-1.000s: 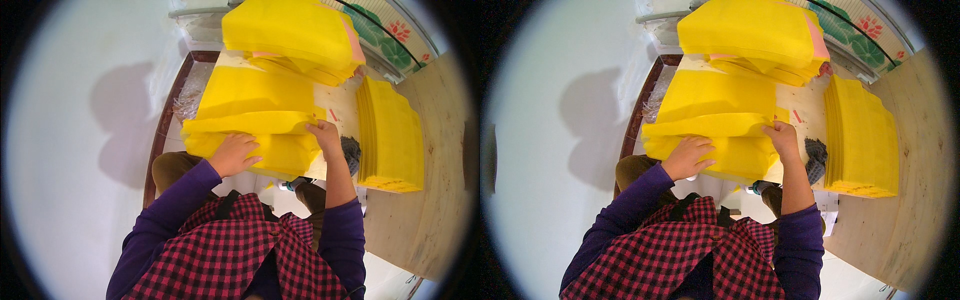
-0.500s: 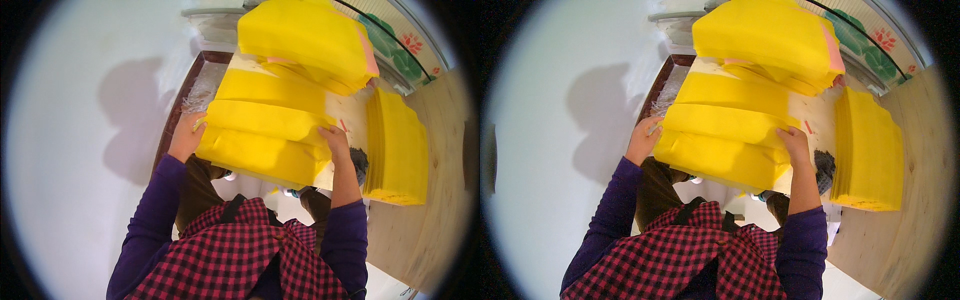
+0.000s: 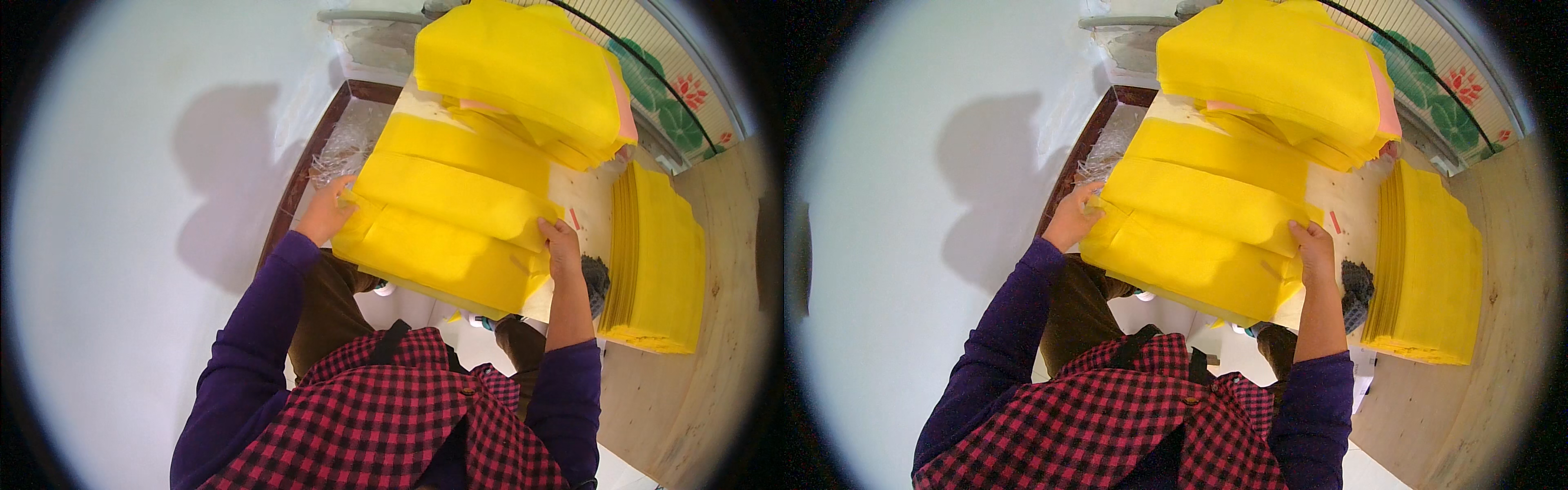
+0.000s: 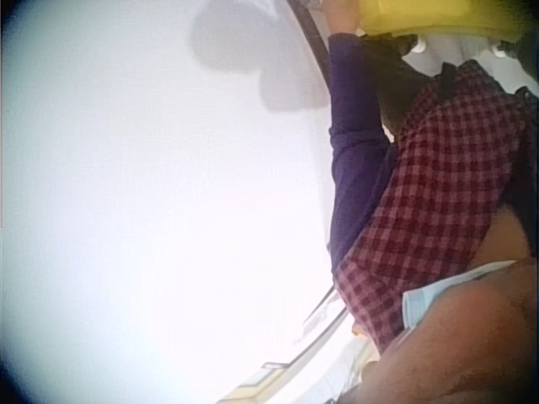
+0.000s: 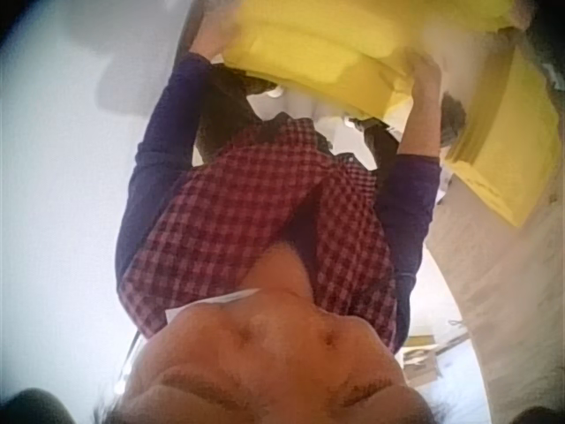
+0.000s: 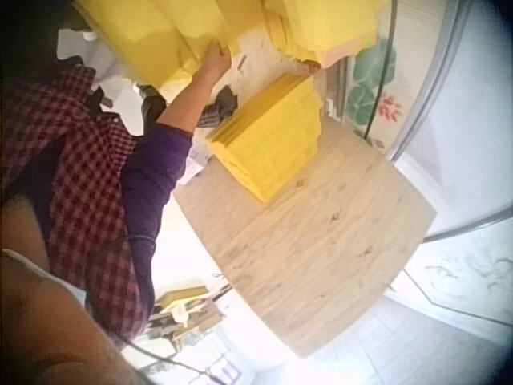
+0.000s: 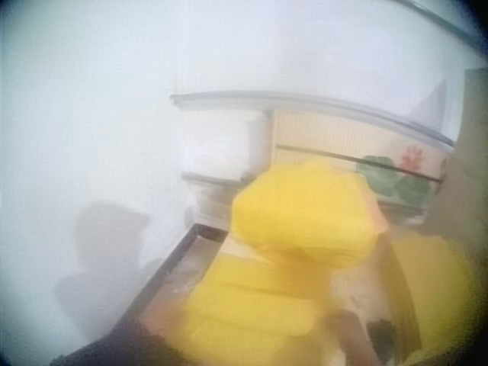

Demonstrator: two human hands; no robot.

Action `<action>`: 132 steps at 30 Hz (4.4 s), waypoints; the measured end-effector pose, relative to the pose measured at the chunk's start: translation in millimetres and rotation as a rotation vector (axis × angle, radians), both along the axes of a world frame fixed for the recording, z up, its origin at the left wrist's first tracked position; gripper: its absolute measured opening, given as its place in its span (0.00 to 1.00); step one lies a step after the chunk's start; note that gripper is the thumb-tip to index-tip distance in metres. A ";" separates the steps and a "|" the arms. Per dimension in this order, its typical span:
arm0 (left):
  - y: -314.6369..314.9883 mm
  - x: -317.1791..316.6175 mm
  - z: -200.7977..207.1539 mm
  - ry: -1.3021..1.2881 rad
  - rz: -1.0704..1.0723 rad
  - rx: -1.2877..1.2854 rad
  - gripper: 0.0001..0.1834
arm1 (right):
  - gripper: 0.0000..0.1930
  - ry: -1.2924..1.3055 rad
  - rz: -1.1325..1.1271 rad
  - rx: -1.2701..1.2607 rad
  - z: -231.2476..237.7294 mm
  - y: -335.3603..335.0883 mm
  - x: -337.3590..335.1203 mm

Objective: The person folds yellow and pink paper sheets on a table, aligning edges and pressing creases. They repeatedly pick up sheets, fold them in half, and stack the folded pieces.

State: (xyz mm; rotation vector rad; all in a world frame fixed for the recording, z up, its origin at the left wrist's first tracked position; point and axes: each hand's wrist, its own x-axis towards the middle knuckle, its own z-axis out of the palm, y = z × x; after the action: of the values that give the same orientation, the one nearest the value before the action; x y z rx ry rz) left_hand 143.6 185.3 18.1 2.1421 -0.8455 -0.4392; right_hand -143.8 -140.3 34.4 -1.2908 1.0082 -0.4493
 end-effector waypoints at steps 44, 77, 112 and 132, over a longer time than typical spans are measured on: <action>-60.2 74.7 40.3 0.445 -0.330 0.138 0.14 | 0.10 -0.131 -0.053 -0.063 -21.0 10.8 -4.9; -2.1 11.4 30.4 0.551 0.020 -0.312 0.07 | 0.10 -0.065 -0.009 -0.073 -5.7 60.4 -40.2; 16.2 -16.5 -43.5 0.110 0.250 -0.167 0.11 | 0.12 0.415 0.051 -0.681 -33.5 59.1 -36.9; 10.4 -25.4 -45.8 0.011 0.279 -0.185 0.08 | 0.16 0.366 -0.019 -0.637 -30.5 65.4 -39.6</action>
State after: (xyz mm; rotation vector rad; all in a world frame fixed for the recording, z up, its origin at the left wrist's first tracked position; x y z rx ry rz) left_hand 118.2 195.7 -27.6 2.0430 -0.5458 -0.2200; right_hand -183.4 -74.9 3.9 -1.9862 1.2330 -0.5887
